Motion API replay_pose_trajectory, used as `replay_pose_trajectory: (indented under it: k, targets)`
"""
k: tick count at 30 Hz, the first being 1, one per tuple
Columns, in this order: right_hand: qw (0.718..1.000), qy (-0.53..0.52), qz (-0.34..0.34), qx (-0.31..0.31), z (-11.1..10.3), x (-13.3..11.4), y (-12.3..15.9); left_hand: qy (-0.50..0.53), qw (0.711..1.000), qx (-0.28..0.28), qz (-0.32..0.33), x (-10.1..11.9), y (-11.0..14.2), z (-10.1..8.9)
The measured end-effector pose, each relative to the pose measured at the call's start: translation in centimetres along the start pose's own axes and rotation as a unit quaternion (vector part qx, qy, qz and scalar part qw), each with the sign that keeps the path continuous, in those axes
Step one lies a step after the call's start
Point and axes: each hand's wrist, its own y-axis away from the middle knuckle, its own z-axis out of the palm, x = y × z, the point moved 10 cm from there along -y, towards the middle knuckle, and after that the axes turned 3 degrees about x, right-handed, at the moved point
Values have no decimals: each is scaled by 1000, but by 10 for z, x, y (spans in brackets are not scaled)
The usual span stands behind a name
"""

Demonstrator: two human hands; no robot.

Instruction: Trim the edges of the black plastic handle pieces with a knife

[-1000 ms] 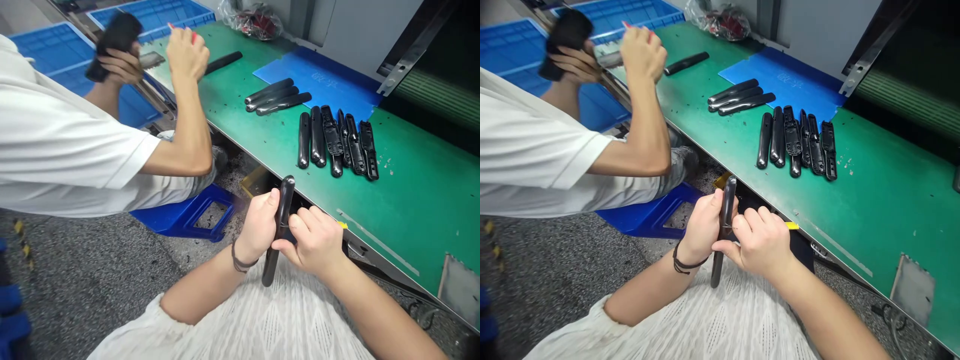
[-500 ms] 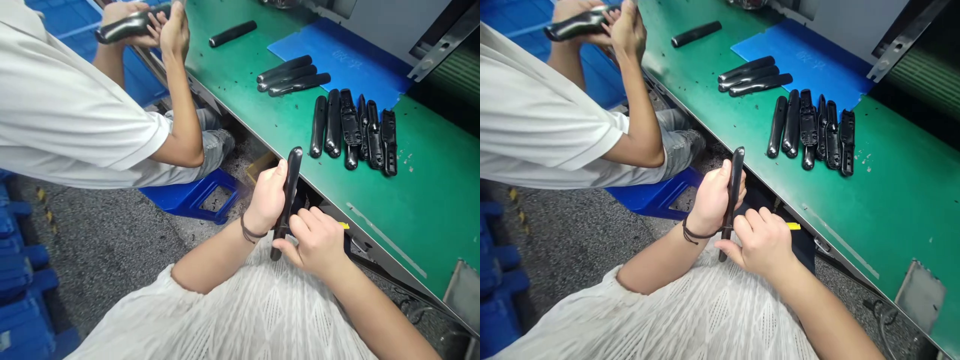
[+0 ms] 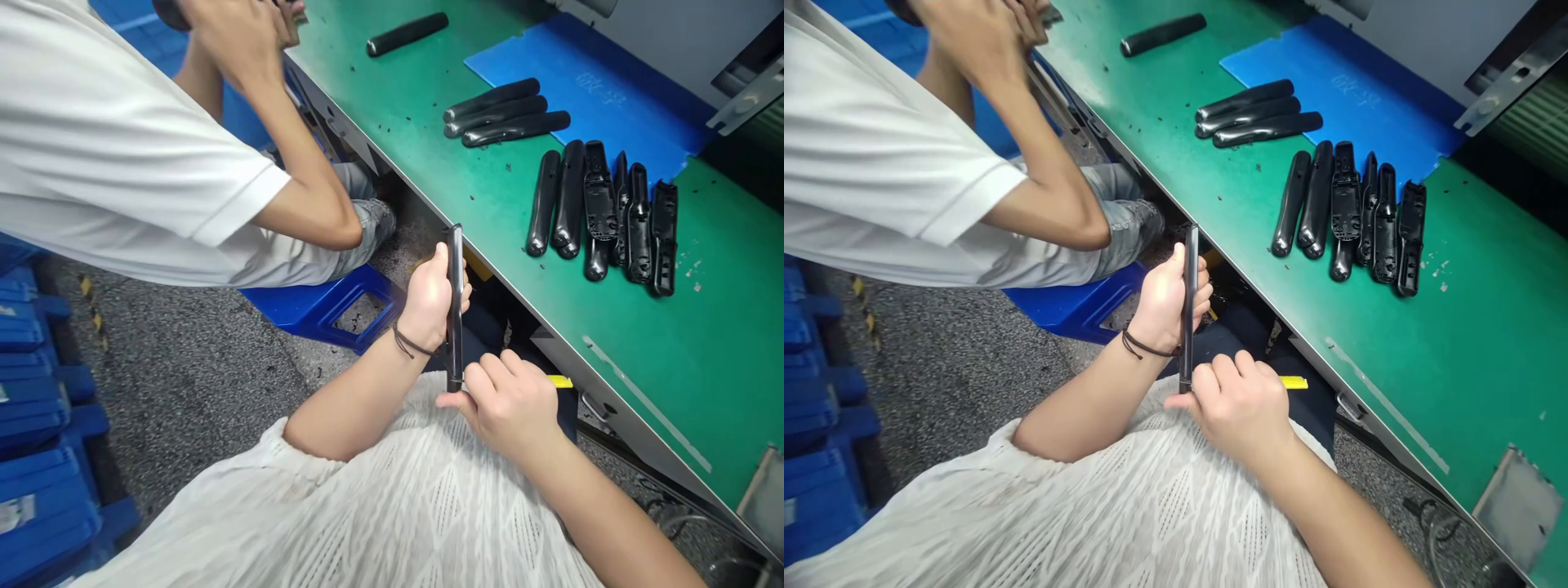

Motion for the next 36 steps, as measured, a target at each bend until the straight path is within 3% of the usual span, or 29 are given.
replay_pose_trajectory:
  k: [4,7,10,14,16,18,21,23,25,27,29,32,36]
  targets:
    - [999,7,11,44,-1,-6,2,32,999,37,-14,-2,-11,-16]
    - [995,-52,53,67,-5,4,1,33,998,45,5,2,-19,-26]
    - [989,-102,104,41,0,25,2,3,998,32,59,11,-25,-36]
    - [994,3,89,-58,23,44,2,-93,983,-29,156,30,-21,-40]
    - [987,56,91,-124,35,54,3,-185,959,-73,202,39,-12,-35]
    - [982,41,105,-151,34,62,1,-287,915,-128,253,46,3,-25]
    - [986,-28,103,-132,11,65,-10,-398,838,-199,315,49,28,-8]
    - [989,-43,95,-102,-10,67,-18,-431,814,-216,323,45,37,-3]
    - [993,-50,82,-71,-29,68,-25,-423,827,-206,307,40,39,-5]
    - [994,-72,68,-41,-42,65,-30,-379,859,-207,275,32,40,-7]
    - [992,-109,53,-14,-50,59,-34,-327,882,-249,229,20,44,-2]
    - [988,-151,32,26,-58,45,-39,-269,886,-329,186,7,58,14]
    - [982,-169,39,69,-63,33,-47,-258,874,-345,226,12,69,26]
